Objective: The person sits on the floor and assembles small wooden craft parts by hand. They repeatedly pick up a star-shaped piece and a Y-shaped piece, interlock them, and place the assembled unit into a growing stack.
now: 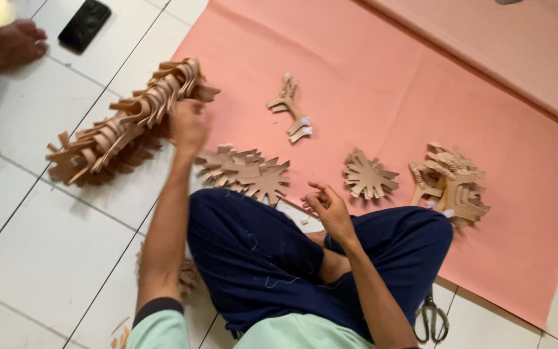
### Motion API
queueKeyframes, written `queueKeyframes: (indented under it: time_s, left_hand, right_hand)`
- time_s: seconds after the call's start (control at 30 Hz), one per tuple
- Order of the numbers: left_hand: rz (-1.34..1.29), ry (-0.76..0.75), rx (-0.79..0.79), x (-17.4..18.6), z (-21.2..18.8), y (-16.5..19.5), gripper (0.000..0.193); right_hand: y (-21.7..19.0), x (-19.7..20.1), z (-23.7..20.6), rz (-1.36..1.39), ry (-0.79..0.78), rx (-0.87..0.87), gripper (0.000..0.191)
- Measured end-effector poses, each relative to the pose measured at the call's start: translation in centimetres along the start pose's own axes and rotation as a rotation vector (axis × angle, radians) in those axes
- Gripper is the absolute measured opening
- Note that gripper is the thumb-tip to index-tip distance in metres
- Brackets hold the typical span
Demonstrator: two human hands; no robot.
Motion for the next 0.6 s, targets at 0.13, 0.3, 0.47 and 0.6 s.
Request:
queueKeyframes:
  time_s: [0.13,0.3,0.47,0.6]
  left_hand:
    - [0.085,-0.309,0.051,-14.8,0.8,4.3,0.042]
    - [0.233,-0.33,-0.028,-21.9,0.8,7.7,0.054]
    - [0.378,-0.326,0.111,-21.5,-0.3,9.3,0.026]
    - [-0.21,-0.38,0.357,-18.7,-4.2,11.2,0.018]
  right_hand:
    - [0.1,3.5,-1.0,0.009,0.086,0.025,0.045]
    - [-0.5,8.9,-4.9,0.074,0.244,0.034,0.045]
    - [-1.3,11.4,-7.0,0.095,0.304,-0.003,0.046]
    - [-4.7,9.7,-5.1,-0.175,0.344,0.178,0.049]
Point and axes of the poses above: each hand's wrist, its own z-axis towards the middle knuckle, its own x-axis out of the back of the hand, y = z × x, the point moved 5 cm from there along z, towards the middle knuckle, and after that the axes turned 1 degree about x, right-handed, at the moved point
